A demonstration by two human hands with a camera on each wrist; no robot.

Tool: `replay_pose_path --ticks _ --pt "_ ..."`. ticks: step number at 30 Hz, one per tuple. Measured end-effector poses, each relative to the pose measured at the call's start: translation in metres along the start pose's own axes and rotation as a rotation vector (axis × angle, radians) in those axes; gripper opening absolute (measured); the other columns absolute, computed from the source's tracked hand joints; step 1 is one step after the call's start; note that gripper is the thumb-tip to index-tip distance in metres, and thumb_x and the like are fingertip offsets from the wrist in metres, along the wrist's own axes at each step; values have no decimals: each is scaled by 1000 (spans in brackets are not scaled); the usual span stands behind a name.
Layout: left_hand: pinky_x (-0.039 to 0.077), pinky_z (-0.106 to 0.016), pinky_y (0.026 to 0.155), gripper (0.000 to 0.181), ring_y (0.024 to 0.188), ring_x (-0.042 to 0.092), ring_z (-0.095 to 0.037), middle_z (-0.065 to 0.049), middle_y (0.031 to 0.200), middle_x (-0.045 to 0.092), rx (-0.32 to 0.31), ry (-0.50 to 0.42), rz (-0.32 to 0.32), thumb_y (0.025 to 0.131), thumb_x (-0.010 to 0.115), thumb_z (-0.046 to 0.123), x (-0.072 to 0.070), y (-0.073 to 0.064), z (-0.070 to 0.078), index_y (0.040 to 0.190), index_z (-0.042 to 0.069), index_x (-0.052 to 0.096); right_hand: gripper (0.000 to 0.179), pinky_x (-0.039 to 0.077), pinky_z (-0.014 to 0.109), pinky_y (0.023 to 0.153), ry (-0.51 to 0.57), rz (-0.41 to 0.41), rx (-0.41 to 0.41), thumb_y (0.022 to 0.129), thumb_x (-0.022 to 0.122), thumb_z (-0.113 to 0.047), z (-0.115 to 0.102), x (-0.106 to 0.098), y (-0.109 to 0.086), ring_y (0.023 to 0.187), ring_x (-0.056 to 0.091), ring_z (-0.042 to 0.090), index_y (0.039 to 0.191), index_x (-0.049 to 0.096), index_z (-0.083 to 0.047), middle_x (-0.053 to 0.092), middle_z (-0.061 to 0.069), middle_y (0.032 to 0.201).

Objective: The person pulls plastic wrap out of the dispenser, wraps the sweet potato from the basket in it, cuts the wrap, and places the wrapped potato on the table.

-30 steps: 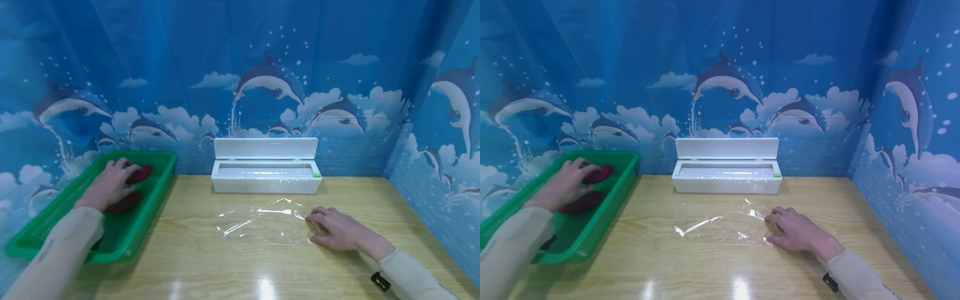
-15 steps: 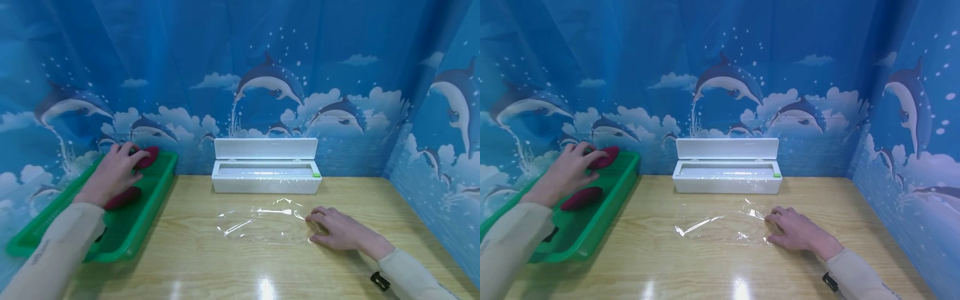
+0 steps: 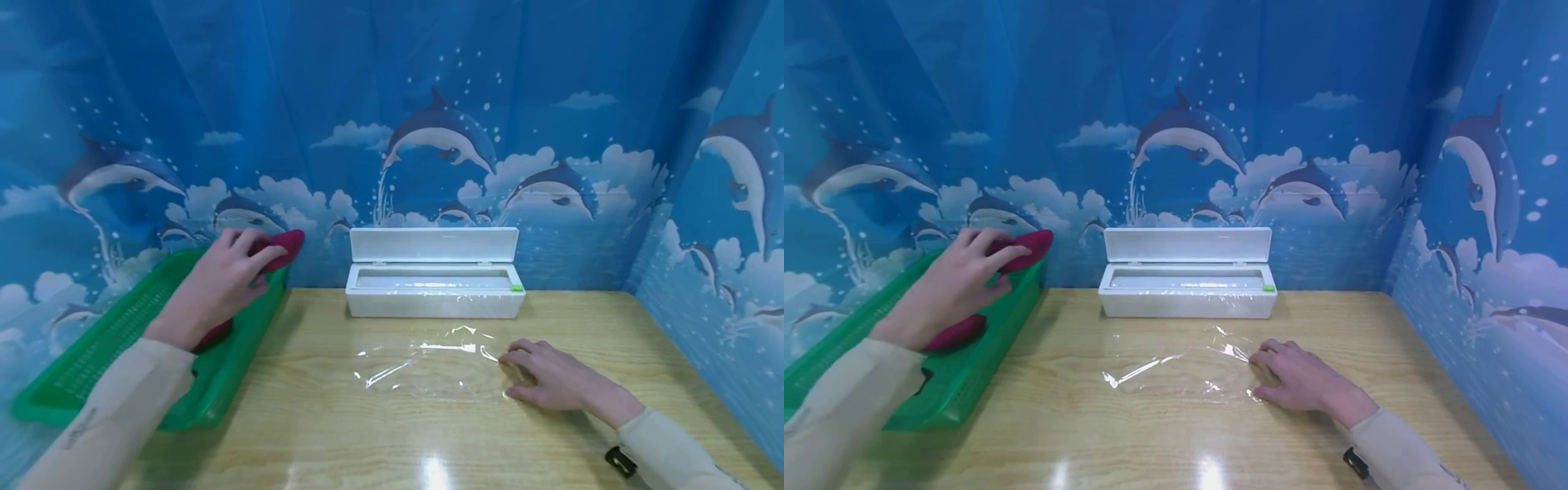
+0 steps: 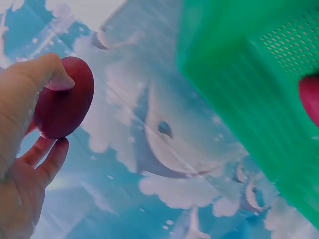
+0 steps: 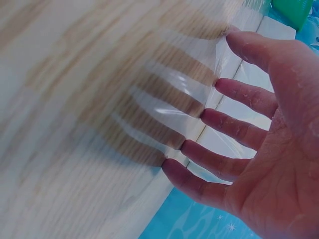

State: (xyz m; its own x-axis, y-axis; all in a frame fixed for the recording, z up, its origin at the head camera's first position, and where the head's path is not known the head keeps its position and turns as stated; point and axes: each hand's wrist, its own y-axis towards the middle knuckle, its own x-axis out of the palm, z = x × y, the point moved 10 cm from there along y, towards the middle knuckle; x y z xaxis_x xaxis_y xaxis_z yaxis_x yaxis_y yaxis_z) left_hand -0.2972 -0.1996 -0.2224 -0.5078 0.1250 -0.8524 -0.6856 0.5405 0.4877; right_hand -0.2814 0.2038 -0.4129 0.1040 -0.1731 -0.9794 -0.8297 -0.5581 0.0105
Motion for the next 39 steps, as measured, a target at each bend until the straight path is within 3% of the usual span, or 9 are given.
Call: replay_pose_path --ticks 13,25,32,39 --pt "63 -54 83 69 116 59 -40 -20 132 61 165 1 36 70 94 8 -3 14 58 133 16 66 55 56 58 92 0 4 -5 88 76 -44 0 1 0 113 63 38 131 66 -11 63 16 131" --pt "64 -44 83 72 121 60 -35 -14 135 63 287 -50 61 69 95 12 10 18 109 134 19 64 54 56 57 91 -12 20 -7 88 76 -43 0 0 0 112 64 37 131 66 -11 64 15 131" --pt "64 -41 83 70 123 59 -33 -13 136 62 305 -162 87 71 94 13 25 23 127 134 18 64 54 56 57 92 -9 20 -3 89 76 -44 1 0 -1 113 64 36 131 66 -12 64 14 131" --pt "63 -39 89 65 126 59 -30 -11 138 61 292 -242 83 76 90 9 49 26 143 135 20 63 54 56 57 93 -12 34 -11 88 76 -43 1 1 -1 113 64 37 131 67 -12 64 15 131"
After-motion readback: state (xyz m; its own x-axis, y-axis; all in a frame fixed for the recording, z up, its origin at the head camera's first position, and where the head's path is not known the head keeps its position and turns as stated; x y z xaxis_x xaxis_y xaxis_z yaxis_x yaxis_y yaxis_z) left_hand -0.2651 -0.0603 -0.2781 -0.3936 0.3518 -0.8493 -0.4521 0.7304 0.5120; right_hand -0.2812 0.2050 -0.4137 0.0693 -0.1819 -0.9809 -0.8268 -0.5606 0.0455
